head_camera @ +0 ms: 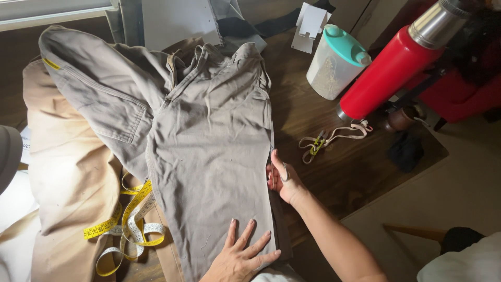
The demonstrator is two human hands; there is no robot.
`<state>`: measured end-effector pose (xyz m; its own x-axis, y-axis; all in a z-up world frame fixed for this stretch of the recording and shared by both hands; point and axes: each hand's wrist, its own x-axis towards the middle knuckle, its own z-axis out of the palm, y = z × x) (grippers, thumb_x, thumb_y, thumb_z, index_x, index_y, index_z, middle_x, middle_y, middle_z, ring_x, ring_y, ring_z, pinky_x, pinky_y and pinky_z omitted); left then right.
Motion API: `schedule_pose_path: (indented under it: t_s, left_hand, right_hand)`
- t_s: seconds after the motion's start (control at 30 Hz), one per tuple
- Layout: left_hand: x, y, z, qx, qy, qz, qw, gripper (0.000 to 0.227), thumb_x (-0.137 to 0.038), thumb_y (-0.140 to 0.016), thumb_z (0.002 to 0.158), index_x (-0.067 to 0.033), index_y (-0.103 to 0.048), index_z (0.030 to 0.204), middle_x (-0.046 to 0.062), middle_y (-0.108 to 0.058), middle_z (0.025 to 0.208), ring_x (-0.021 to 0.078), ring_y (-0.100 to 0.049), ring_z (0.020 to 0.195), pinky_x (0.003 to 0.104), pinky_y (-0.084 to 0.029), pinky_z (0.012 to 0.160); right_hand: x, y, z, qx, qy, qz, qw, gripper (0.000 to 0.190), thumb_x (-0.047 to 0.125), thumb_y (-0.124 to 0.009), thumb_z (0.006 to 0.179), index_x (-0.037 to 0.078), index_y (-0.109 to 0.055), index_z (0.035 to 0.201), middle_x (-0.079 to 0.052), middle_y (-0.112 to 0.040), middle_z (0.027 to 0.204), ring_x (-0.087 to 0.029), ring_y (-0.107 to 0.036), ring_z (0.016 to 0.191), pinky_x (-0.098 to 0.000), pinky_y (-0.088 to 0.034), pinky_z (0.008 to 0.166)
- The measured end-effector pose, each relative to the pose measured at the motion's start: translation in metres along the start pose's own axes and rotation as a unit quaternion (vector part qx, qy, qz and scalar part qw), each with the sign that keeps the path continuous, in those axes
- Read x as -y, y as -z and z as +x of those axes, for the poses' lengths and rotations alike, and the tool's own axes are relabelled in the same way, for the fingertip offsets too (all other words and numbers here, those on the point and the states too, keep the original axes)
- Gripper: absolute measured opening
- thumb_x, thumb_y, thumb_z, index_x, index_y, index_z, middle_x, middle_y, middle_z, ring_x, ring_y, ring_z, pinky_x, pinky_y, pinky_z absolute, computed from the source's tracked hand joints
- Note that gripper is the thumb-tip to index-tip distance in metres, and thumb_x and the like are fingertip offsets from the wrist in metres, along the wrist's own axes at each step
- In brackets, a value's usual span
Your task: The person measures a pair of gray trousers with a yellow measuring tape and then uses scissors to cut the fabric along the leg. The person repeatedly measures and cuts sections of the trousers on a wooden table.
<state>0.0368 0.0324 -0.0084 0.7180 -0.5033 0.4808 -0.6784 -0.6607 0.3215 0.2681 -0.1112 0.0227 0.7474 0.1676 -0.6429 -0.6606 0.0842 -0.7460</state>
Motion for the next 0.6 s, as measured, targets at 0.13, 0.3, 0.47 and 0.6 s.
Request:
schedule_pose_path:
  t_s: [0.13,0.3,0.47,0.6]
  left_hand:
    - [0.0,-0.002,0.0,-0.03,0.001,0.022,0.999,0.053,-0.015,-0.063,0.103,-0.035,-0.051,0.15,0.004,-0.05,0.155,0.0508,-0.035,0.145,0.08,-0.02,0.109]
    - [0.0,0.003,0.0,-0.033,0.002,0.009,0.999,0.051,-0.016,-0.064,0.103,-0.0344,-0.055,0.149,0.003,-0.054,0.153,0.0518,-0.038,0.143,0.079,-0.021,0.108]
    - [-0.001,0.012,0.002,0.011,0.002,-0.042,0.999,0.049,-0.021,-0.062,0.104,-0.0307,-0.053,0.151,0.01,-0.057,0.151,0.0563,-0.035,0.142,0.082,-0.016,0.105]
    - [-0.006,0.021,0.007,0.0,0.006,-0.029,1.0,0.048,-0.021,-0.062,0.105,-0.0311,-0.053,0.151,0.011,-0.058,0.149,0.057,-0.039,0.139,0.082,-0.019,0.105]
  right_hand:
    - [-0.001,-0.002,0.015,0.02,0.042,0.025,0.999,0.055,0.065,-0.076,0.076,0.011,-0.06,0.076,-0.002,-0.054,0.06,-0.012,-0.051,0.045,-0.0245,-0.038,0.038]
    - [-0.007,-0.002,0.029,-0.004,0.076,0.002,0.997,0.055,0.06,-0.078,0.078,0.01,-0.057,0.07,0.001,-0.046,0.052,-0.009,-0.038,0.036,-0.0236,-0.025,0.041]
    - [0.015,-0.007,0.033,0.006,0.037,0.007,0.999,0.06,0.072,-0.067,0.081,0.012,-0.059,0.074,0.002,-0.053,0.057,-0.007,-0.044,0.038,-0.0187,-0.035,0.037]
    - [0.023,0.002,0.047,0.023,0.035,-0.01,0.999,0.059,0.07,-0.067,0.082,0.012,-0.058,0.077,0.002,-0.051,0.058,-0.009,-0.045,0.044,-0.0215,-0.036,0.04]
